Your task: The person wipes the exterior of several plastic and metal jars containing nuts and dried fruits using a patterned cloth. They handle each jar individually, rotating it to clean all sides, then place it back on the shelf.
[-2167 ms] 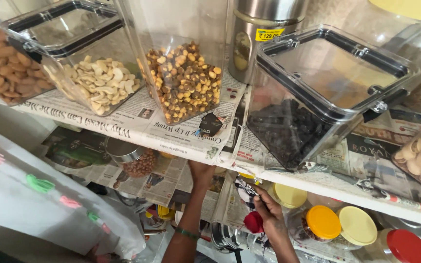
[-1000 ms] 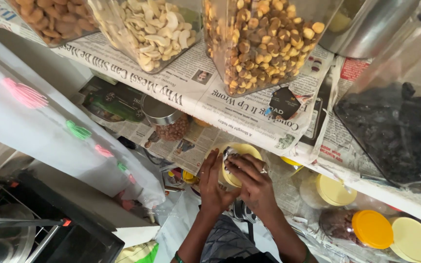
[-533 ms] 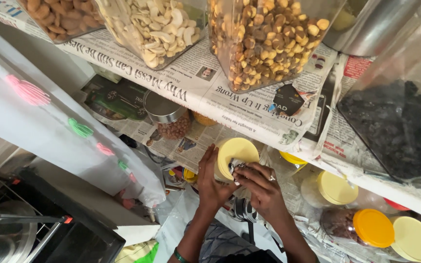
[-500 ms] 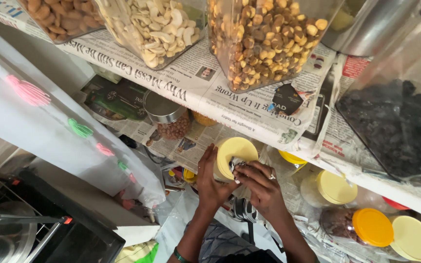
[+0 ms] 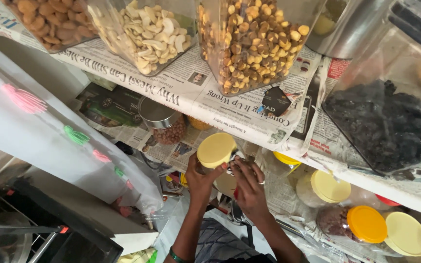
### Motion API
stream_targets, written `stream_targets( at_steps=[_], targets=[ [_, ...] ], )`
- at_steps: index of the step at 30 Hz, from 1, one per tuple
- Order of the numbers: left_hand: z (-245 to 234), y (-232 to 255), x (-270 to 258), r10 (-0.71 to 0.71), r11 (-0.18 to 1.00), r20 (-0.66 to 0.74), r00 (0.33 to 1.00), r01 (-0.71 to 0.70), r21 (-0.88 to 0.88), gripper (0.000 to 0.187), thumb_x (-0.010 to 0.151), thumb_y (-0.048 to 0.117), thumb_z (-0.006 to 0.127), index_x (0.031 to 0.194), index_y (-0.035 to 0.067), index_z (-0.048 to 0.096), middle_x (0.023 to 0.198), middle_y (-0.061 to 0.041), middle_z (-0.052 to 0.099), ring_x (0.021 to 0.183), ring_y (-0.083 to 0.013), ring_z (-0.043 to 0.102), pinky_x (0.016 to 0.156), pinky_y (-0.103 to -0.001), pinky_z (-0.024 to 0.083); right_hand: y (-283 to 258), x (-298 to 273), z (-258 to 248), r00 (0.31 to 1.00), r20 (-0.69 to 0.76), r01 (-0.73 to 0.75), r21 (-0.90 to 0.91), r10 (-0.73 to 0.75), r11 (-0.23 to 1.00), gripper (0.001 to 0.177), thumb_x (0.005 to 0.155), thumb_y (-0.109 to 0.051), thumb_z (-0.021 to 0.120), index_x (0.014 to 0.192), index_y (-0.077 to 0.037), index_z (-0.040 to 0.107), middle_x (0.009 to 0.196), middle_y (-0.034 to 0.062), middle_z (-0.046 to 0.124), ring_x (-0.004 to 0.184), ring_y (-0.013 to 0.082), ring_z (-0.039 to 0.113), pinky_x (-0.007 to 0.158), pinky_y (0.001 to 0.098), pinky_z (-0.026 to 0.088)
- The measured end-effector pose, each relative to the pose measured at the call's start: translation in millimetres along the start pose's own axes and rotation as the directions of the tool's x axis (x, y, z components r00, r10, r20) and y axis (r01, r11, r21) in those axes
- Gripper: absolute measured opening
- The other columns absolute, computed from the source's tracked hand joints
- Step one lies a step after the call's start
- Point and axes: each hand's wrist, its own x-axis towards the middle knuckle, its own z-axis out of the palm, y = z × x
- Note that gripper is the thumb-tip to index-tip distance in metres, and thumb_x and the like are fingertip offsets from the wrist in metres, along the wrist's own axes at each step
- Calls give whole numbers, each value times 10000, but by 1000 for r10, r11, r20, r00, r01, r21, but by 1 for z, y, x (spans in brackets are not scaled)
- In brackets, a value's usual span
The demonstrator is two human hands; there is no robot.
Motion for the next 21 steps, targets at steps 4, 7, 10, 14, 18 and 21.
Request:
stream_targets(
  at_steps=[4,7,10,14,18,21],
  targets=[
    [-1,-14,10,20,1000,-7,1000,-20,5,659,739,170,907,1277,-49,594,1184,-153,705,1090,-220,661,935,-325,541,7,3,9,999,39,32,28,-33,999,413,985,-137,610,1386,-37,611,1503,140,538,1314,399,463,1120,471,335],
    [-6,-22,17,-79,995,28,996,81,-55,651,743,199,896,1267,-42,594,1170,-160,705,1072,-229,670,896,-337,552,16,5,18,999,26,32,63,-33,998,404,1011,-195,589,1383,-43,631,1495,136,557,1318,384,464,1125,463,334],
    [-15,-27,24,-165,984,83,983,170,-60,710,714,208,880,1306,-16,560,1220,-150,682,1124,-226,662,896,-344,549,22,7,32,999,-31,9,89,-6,996,375,1053,-228,538,1369,-65,657,1487,113,581,1327,345,486,1151,459,327],
    [-30,-37,27,-182,958,205,962,220,-182,791,723,250,869,1379,-11,512,1279,-132,642,1191,-231,623,945,-358,543,32,11,43,995,-62,-72,172,84,982,392,1086,-265,486,1392,-85,651,1497,102,585,1345,320,498,1185,451,315],
    [-40,-54,27,-203,958,228,952,241,-156,856,744,354,839,1449,37,473,1348,-106,591,1245,-236,583,975,-384,516,39,16,48,983,-64,-146,284,170,948,410,1108,-273,460,1432,-78,620,1502,104,578,1353,331,468,1188,427,334],
    [-42,-64,28,-137,989,174,975,145,-34,788,835,383,813,1471,16,528,1416,-126,480,1341,-258,517,1049,-418,491,34,18,49,983,-53,-155,248,173,956,421,1097,-267,463,1431,-63,617,1510,107,568,1339,337,460,1179,435,333]
  ],
)
